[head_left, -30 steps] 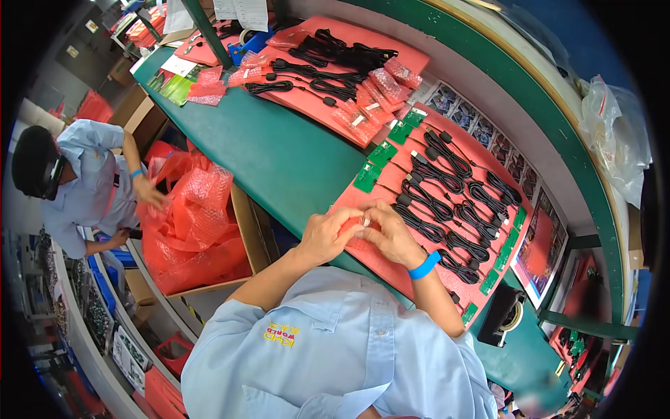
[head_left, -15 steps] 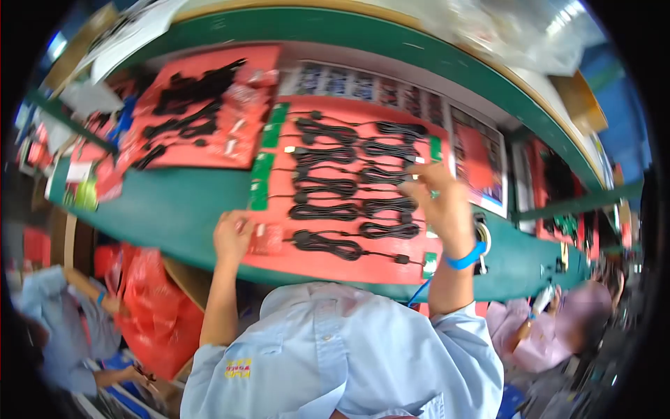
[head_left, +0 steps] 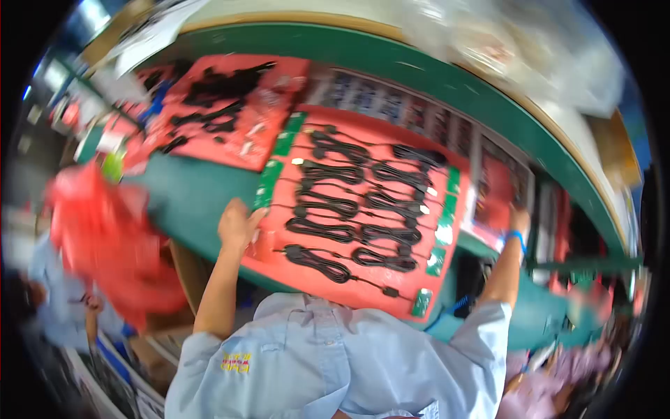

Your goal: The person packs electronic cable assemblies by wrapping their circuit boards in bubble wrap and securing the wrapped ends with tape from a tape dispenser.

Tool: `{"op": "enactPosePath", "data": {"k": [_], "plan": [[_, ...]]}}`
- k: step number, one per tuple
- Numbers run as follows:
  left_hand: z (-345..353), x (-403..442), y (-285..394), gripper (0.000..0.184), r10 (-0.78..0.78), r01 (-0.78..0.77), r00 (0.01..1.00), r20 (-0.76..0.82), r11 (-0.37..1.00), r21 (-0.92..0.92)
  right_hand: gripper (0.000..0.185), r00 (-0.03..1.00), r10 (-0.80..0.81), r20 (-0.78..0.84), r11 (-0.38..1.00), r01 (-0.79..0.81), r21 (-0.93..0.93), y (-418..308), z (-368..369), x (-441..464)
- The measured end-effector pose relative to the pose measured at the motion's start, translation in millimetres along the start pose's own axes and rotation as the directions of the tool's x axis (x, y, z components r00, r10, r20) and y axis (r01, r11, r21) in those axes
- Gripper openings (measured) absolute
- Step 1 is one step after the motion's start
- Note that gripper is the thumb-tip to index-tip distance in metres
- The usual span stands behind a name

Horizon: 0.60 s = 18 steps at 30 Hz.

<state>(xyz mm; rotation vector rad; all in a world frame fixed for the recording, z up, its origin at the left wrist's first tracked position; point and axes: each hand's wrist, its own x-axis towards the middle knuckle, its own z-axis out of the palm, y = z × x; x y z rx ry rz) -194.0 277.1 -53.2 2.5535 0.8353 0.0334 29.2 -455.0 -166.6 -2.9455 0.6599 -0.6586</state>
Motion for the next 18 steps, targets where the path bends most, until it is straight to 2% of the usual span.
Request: {"op": "enactPosePath", "data": {"k": [1,2,3,4,5,6,7,8,9,11,12,13,15,16,18], "plan": [[6.4,4.8,-10.1,0.052,0.086,-0.088,0.995,-0.057,0.995,-0.036,0.044,0.967,0.116,0.229,0.993,-0.105,-0.058,-7.2,-1.9,6.2],[17.4,11.9,-24.1,0.055,0.167,-0.175,0.979,-0.119,0.983,-0.057,0.041,0.952,-0.22,0.212,0.879,0.287,-0.38,60.7,94.4,36.5],[21.1,17.3,-27.7,0.049,0.163,-0.178,0.981,-0.106,0.972,-0.155,0.037,0.927,-0.16,0.339,0.846,0.305,-0.438,46.2,88.5,38.6],[17.4,20.7,-25.3,0.042,0.172,-0.172,0.985,-0.01,0.979,-0.114,0.032,0.688,-0.369,0.625,0.294,0.724,-0.624,44.0,89.5,45.7],[15.2,21.2,-22.4,0.036,0.182,-0.174,0.979,0.097,0.981,-0.082,0.032,0.642,-0.445,0.625,0.267,0.761,-0.592,48.2,98.6,53.3],[15.6,19.0,-18.7,0.031,0.156,-0.148,0.985,0.067,0.983,-0.106,0.029,0.726,-0.445,0.523,0.558,0.682,-0.472,52.3,110.3,58.7],[16.7,17.0,-15.6,0.026,0.144,-0.137,0.989,0.044,0.982,-0.132,0.044,0.805,-0.385,0.451,0.792,0.539,-0.286,55.7,122.7,62.3],[15.0,14.2,-12.1,0.026,0.122,-0.118,0.992,0.023,0.983,-0.143,0.065,0.864,-0.281,0.417,0.941,0.334,-0.059,61.8,138.2,66.8],[13.8,13.0,-7.9,0.025,0.111,-0.109,0.994,0.005,0.982,-0.153,0.089,0.892,-0.146,0.427,0.982,0.079,0.171,71.2,156.6,73.4],[17.4,11.5,-3.1,0.028,0.098,-0.099,0.995,-0.023,0.993,-0.06,0.106,0.943,-0.071,0.324,0.997,0.078,-0.006,83.2,187.9,86.2],[17.3,10.8,-1.8,0.031,0.106,-0.106,0.994,-0.036,0.994,0.016,0.106,0.937,-0.089,0.339,0.996,0.087,0.019,51.5,149.6,90.7],[15.7,10.9,-0.7,0.033,0.116,-0.116,0.993,-0.031,0.993,0.001,0.099,0.828,0.071,0.556,0.99,0.009,-0.139,20.1,117.6,71.8],[12.9,8.6,2.1,0.034,0.107,-0.107,0.993,-0.044,0.994,-0.002,0.102,0.799,-0.117,0.59,0.973,-0.026,0.228,-18.8,61.3,45.7],[12.3,6.5,6.5,0.034,0.032,-0.037,0.996,-0.084,0.998,-0.054,0.102,0.792,-0.14,0.594,0.969,-0.013,0.246,-13.7,78.8,46.0],[16.3,4.2,9.1,0.034,-0.052,0.036,0.99,-0.134,0.993,-0.113,0.095,0.883,-0.147,0.446,0.939,-0.017,0.344,17.9,117.1,54.0]]}}
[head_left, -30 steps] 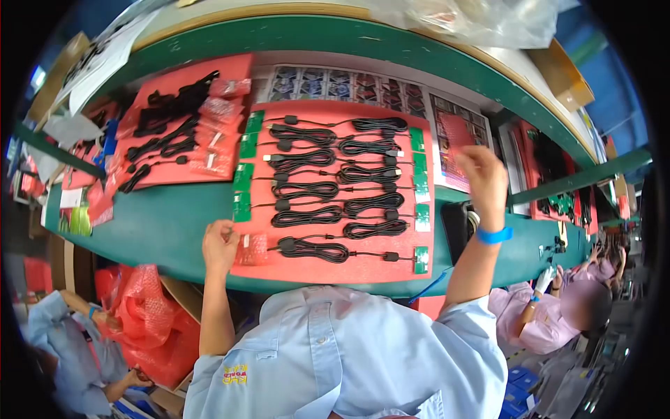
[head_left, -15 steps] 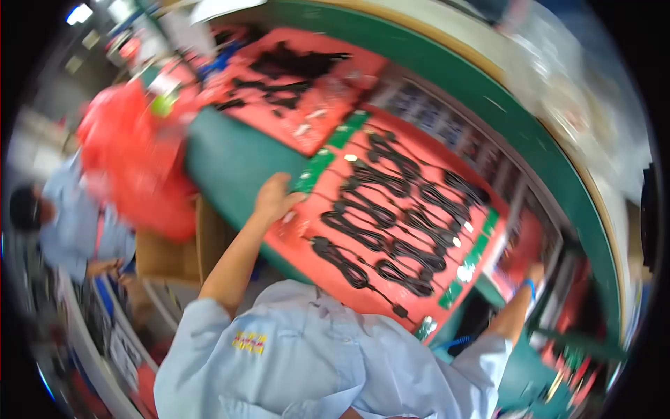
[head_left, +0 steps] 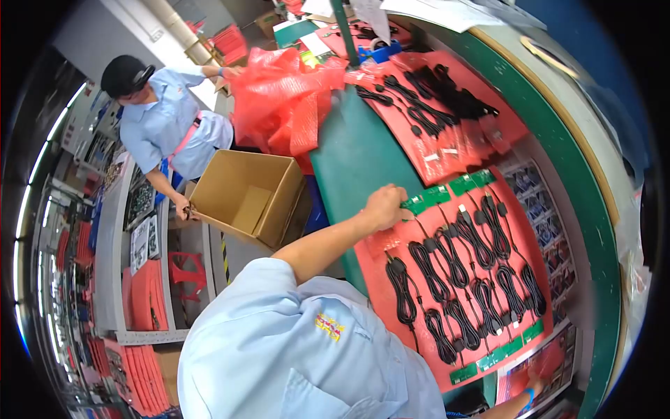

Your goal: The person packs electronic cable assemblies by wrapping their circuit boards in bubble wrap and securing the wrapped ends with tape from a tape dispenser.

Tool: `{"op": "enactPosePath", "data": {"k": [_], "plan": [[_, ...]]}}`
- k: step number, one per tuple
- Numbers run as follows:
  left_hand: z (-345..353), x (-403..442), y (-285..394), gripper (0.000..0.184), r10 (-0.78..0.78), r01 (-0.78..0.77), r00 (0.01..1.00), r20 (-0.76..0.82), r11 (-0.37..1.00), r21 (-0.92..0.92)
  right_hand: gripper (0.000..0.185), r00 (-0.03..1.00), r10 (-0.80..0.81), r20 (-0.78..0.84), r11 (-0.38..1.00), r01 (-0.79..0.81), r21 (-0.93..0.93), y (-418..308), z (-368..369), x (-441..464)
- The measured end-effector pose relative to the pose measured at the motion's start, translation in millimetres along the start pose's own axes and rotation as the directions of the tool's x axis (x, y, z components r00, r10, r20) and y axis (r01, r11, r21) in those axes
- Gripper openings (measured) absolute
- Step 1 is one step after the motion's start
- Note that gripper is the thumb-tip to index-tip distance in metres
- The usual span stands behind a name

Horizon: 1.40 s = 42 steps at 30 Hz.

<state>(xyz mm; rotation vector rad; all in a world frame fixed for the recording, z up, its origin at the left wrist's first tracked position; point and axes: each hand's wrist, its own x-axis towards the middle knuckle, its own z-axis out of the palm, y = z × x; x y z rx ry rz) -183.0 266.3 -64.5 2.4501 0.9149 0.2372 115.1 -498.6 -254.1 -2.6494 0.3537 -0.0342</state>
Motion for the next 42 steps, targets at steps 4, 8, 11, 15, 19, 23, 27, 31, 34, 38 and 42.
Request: {"op": "enactPosePath", "data": {"k": [4,8,11,15,19,23,27,31,34,38,42], "plan": [[0.7,1.7,-7.8,0.033,0.079,-0.097,0.981,-0.179,0.991,-0.093,0.085,0.999,0.03,0.045,0.999,-0.031,0.013,-31.6,-22.3,-27.1],[-14.3,2.4,-6.2,0.032,0.007,-0.04,0.993,-0.118,0.958,-0.284,0.08,0.974,0.161,-0.16,0.98,-0.177,-0.092,-25.1,-22.7,-38.8],[-22.4,3.0,-7.2,0.031,-0.028,0.042,0.999,0.038,0.887,-0.461,0.074,0.973,0.216,-0.078,0.976,-0.217,-0.011,-25.7,-25.4,-51.4],[-27.6,1.5,-8.8,0.029,0.033,0.025,0.996,0.083,0.79,-0.612,0.067,0.96,0.278,0.033,0.956,-0.28,0.085,-29.0,-34.0,-75.7],[-30.4,-5.4,-8.6,0.025,-0.037,0.126,0.991,0.126,0.539,-0.833,0.056,0.951,0.31,0.018,0.951,-0.31,0.004,-43.6,-53.9,-99.7],[-32.1,-10.2,-16.8,0.019,0.11,0.129,0.974,0.196,0.44,-0.889,0.045,0.942,0.221,-0.252,0.951,-0.265,-0.157,-116.6,-90.7,-156.8],[-34.7,-7.9,-27.0,0.022,0.168,0.094,0.945,0.279,0.679,-0.728,0.046,0.835,0.044,-0.548,0.996,-0.08,-0.041,-197.5,-135.6,-213.1],[-39.8,-15.5,-22.8,0.027,0.196,-0.093,0.976,0.09,0.759,-0.644,0.027,0.876,-0.174,-0.451,0.737,0.419,0.53,-285.8,-138.3,-267.6],[-41.6,-18.6,-23.0,0.03,0.208,-0.119,0.975,0.078,0.787,-0.605,0.031,0.982,-0.185,-0.022,0.141,0.049,0.989,-381.9,-118.1,-311.8],[-54.9,-33.9,-14.9,0.02,0.33,-0.218,0.94,0.082,0.771,-0.598,0.038,0.88,-0.459,-0.125,-0.098,0.089,0.991,-500.4,-59.8,-359.4],[-79.3,-53.8,2.3,0.015,0.671,-0.767,0.634,-0.385,0.611,-0.198,0.04,0.805,-0.593,0.033,-0.028,-0.061,0.998,-559.6,4.6,-374.2]]}}
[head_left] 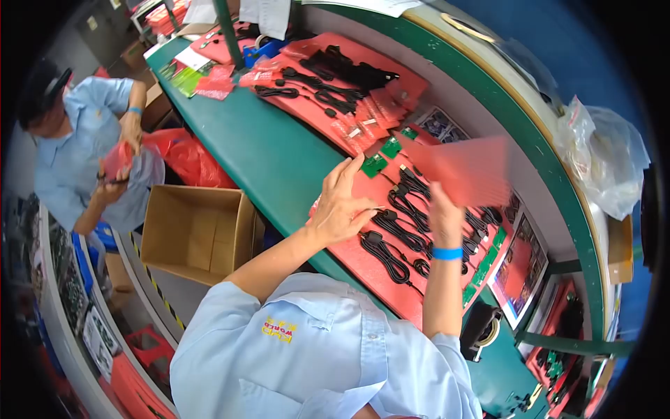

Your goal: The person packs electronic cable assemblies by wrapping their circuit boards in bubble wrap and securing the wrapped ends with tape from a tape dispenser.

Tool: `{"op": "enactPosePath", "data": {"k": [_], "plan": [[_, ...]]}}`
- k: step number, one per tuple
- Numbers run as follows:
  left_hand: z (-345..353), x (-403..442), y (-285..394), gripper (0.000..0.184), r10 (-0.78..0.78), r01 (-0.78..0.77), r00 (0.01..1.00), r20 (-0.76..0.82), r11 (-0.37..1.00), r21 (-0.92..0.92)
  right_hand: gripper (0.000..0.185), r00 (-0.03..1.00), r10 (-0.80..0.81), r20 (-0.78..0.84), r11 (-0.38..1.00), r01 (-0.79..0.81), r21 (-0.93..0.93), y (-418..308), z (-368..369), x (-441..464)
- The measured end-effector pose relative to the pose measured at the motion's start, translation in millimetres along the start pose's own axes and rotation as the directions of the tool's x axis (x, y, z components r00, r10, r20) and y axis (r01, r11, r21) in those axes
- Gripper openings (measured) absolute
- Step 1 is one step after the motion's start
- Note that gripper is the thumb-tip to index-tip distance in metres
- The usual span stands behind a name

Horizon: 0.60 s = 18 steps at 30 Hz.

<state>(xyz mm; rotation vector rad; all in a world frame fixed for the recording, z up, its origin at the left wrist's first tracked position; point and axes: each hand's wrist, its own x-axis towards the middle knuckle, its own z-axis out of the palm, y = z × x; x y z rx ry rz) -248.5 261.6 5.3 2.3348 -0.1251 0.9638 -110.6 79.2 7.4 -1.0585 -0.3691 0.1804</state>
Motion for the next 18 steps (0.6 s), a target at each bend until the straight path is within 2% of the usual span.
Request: {"op": "enactPosePath", "data": {"k": [1,3,4,7,8,11,12,13,14,15,16,18], "plan": [[-3.6,0.9,7.2,0.015,0.001,-0.002,1.0,0.028,0.999,0.04,0.039,0.99,0.06,0.129,0.994,-0.071,0.088,20.9,-1.6,3.5],[-10.7,6.3,16.1,0.016,-0.006,-0.003,0.997,0.076,0.992,0.127,0.039,0.888,0.328,0.322,0.9,-0.398,0.18,45.2,-1.5,8.5],[-14.5,10.9,17.7,0.016,0.003,-0.014,0.997,0.078,0.991,0.13,0.039,0.892,0.319,0.321,0.902,-0.39,0.186,45.6,0.1,9.1],[-24.7,22.0,17.4,0.016,-0.021,0.004,0.994,0.108,0.987,0.16,0.04,0.642,0.593,0.485,0.75,-0.66,-0.044,47.1,2.8,6.3],[-25.7,25.0,13.4,0.016,-0.022,0.004,0.994,0.109,0.986,0.165,0.04,0.641,0.592,0.489,0.749,-0.661,-0.042,46.9,3.8,9.2],[-27.0,39.7,-4.8,0.014,-0.037,0.097,0.976,0.213,0.955,-0.279,0.041,0.456,0.645,0.614,0.627,-0.774,-0.084,41.4,4.4,17.8],[-27.7,43.7,-8.2,0.014,-0.038,0.098,0.976,0.213,0.957,-0.275,0.041,0.454,0.643,0.617,0.627,-0.775,-0.083,39.6,2.9,20.8],[-28.6,48.3,-10.7,0.013,-0.211,0.335,0.908,0.361,0.884,-0.325,0.041,0.427,0.642,0.637,0.648,-0.746,-0.153,37.3,0.3,23.9],[-29.4,53.3,-13.5,0.013,-0.35,0.555,0.786,0.51,0.762,-0.334,0.042,0.4,0.641,0.655,0.668,-0.711,-0.22,35.2,-2.0,27.1],[-29.5,57.5,-16.4,0.013,-0.445,0.744,0.618,0.648,0.596,-0.3,0.043,0.374,0.643,0.669,0.685,-0.67,-0.284,33.8,-3.0,29.5],[-27.9,59.5,-21.6,0.013,-0.444,0.745,0.617,0.65,0.596,-0.3,0.043,0.375,0.643,0.668,0.685,-0.671,-0.283,33.0,-2.8,31.3],[-19.5,56.5,-37.8,0.014,-0.403,0.752,0.623,0.67,0.545,-0.371,0.053,0.411,0.669,0.62,0.718,-0.573,-0.395,32.4,-1.8,33.1]]}}
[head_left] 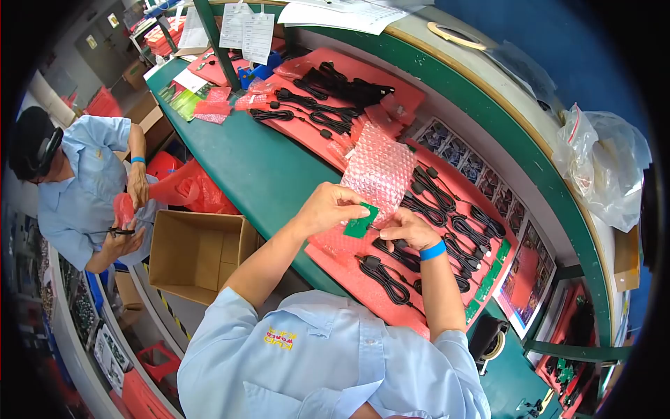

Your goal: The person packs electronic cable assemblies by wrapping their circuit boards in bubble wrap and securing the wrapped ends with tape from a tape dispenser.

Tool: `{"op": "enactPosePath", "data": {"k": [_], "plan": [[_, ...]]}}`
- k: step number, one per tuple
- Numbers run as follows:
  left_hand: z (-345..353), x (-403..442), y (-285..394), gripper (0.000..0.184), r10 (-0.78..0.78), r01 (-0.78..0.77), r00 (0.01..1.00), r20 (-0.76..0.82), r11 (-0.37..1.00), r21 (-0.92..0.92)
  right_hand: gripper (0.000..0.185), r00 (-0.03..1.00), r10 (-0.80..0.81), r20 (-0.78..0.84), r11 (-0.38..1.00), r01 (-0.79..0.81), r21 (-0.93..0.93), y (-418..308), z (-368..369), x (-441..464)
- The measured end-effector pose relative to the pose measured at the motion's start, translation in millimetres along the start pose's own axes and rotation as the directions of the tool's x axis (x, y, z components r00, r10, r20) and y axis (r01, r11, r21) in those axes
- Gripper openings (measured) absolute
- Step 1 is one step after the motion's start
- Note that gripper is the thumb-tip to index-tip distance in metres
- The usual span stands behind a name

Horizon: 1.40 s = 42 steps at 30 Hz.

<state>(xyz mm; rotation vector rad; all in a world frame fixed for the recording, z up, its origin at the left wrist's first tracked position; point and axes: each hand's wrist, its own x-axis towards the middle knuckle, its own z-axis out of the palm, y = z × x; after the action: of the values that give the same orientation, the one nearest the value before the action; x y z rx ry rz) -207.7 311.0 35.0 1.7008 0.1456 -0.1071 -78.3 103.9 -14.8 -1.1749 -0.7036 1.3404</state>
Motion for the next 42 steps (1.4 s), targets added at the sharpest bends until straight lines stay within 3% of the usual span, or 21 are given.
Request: {"op": "enactPosePath", "data": {"k": [2,5,6,9,10,13,17,22,23,25,26,29,33,37,42], "plan": [[-4.9,7.1,-14.9,0.014,0.002,0.0,1.0,0.028,0.999,-0.047,0.059,0.999,0.011,-0.037,0.998,-0.013,-0.066,-1.0,3.1,-1.0],[-11.5,12.4,-32.4,0.039,0.155,-0.137,0.984,0.084,0.972,-0.189,0.058,0.99,-0.099,-0.104,0.993,0.104,0.053,-9.1,12.9,-4.6],[-9.8,11.5,-31.1,0.039,0.151,-0.132,0.985,0.087,0.972,-0.193,0.058,0.99,-0.094,-0.106,0.993,0.101,0.057,-12.3,14.1,-5.8],[-4.8,6.1,-20.6,0.079,0.467,-0.47,0.882,-0.061,0.869,-0.152,0.064,0.987,-0.137,-0.083,0.986,0.144,0.084,-24.6,15.7,-7.7],[-6.3,3.9,-18.1,0.079,0.466,-0.47,0.882,-0.066,0.869,-0.152,0.064,0.988,-0.134,-0.08,0.987,0.14,0.083,-28.6,17.3,-9.0],[-11.2,-2.1,-12.9,0.103,0.446,-0.434,0.893,0.054,0.888,-0.151,0.064,0.992,-0.121,-0.041,0.979,0.126,0.159,-37.1,21.1,-14.3],[-11.1,-9.4,-13.1,0.111,0.432,-0.417,0.888,0.161,0.901,-0.118,0.066,0.988,-0.13,-0.082,0.988,0.136,0.077,-35.3,21.7,-22.6],[1.8,-17.9,-14.1,0.11,0.48,-0.47,0.877,0.024,0.867,-0.166,0.068,0.985,-0.122,-0.123,0.989,0.131,0.071,-27.3,25.6,-25.0],[4.3,-19.1,-18.7,0.103,0.397,-0.378,0.917,-0.017,0.857,-0.35,0.069,0.983,-0.118,-0.139,0.99,0.128,0.063,-25.2,27.0,-24.4],[7.2,-19.8,-29.1,0.09,0.209,-0.182,0.977,-0.044,0.709,-0.681,0.07,0.98,-0.11,-0.168,0.992,0.12,0.049,-22.4,30.0,-23.6],[7.1,-19.5,-33.6,0.09,0.209,-0.186,0.977,-0.049,0.709,-0.68,0.07,0.981,-0.109,-0.163,0.992,0.118,0.047,-21.5,31.5,-24.0],[5.0,-19.3,-45.6,0.059,0.181,0.173,0.953,0.243,0.333,-0.927,0.07,0.98,-0.096,-0.174,0.99,0.111,0.082,-19.9,35.2,-23.2],[17.1,-23.3,-53.1,0.039,0.002,0.125,0.991,0.135,0.368,-0.921,0.068,0.986,-0.066,-0.154,0.997,0.073,0.038,-12.8,31.3,-21.8],[22.0,-25.1,-51.7,0.038,0.093,0.091,0.988,0.122,0.286,-0.954,0.067,0.988,-0.08,-0.129,0.993,0.09,0.075,-16.1,33.0,-23.5],[23.6,-21.7,-63.4,0.038,0.075,0.079,0.991,0.107,0.305,-0.949,0.056,0.983,-0.094,-0.158,0.987,0.113,0.115,-16.5,35.3,-24.2]]}}
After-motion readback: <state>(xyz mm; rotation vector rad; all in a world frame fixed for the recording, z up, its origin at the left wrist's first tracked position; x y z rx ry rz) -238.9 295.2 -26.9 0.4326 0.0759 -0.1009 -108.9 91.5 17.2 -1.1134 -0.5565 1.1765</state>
